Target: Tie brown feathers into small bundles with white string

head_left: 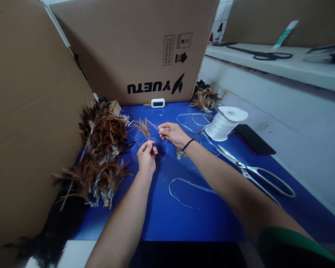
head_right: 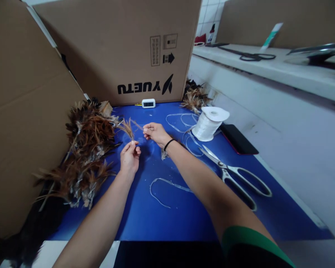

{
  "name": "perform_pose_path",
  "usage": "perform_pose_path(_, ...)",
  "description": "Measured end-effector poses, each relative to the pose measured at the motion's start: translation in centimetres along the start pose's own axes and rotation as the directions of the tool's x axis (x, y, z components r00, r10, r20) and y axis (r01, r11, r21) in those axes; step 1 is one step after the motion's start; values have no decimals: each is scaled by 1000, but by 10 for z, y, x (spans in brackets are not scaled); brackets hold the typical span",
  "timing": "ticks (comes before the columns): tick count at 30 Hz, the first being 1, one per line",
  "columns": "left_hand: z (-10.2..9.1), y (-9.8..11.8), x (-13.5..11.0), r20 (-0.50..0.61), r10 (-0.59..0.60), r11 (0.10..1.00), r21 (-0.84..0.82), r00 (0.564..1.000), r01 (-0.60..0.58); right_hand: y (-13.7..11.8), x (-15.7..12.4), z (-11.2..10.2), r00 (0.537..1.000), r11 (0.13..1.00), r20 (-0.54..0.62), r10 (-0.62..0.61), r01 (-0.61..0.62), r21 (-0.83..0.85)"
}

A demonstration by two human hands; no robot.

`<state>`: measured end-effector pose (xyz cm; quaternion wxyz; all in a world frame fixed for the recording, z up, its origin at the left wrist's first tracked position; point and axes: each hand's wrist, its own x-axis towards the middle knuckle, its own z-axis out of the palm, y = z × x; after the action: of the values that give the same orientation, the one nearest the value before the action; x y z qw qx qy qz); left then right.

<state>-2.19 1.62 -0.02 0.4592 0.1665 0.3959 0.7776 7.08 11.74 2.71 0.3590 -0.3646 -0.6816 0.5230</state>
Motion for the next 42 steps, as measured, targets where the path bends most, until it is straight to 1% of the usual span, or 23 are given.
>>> perform_pose_path(2,0,1,-1,52,-39,999,-2,998,39,-6,-14,-8,999,989,39,30,-35,146)
perform_pose_path(3,0,1,-2,80,-60,998,-2,995,61,-9,-22,-12,995,965,82,62,-81,251)
perform_pose_path(5,0,1,-3,138,-100,995,-2,985,102,-13,-36,-18,982,906,155,108,-162,391)
perform_pose_path(7,0,0,-4,188,-140,990,-3,972,143,-15,-48,-21,975,864,188,119,-195,464)
perform_pose_path(11,1,-2,-8,268,-225,974,38,937,223,-19,-61,-21,977,818,187,101,-188,544)
perform_pose_path(14,2,-3,-10,301,-272,962,90,914,257,-20,-64,-20,985,808,149,88,-159,567)
perform_pose_path(17,1,-4,-10,315,-289,957,104,904,270,-20,-66,-19,988,814,129,85,-143,563)
perform_pose_path(22,1,-4,-9,315,-293,956,101,903,275,-21,-66,-18,981,824,166,99,-174,539)
perform_pose_path(30,0,-5,-8,326,-294,956,94,899,279,-22,-64,-16,984,821,141,111,-171,544)
perform_pose_path(36,1,-5,-10,305,-314,949,112,899,294,-21,-64,-16,994,866,68,89,-111,488)
perform_pose_path(42,0,-6,-9,332,-330,944,124,884,306,-20,-65,-12,996,880,25,81,-83,467)
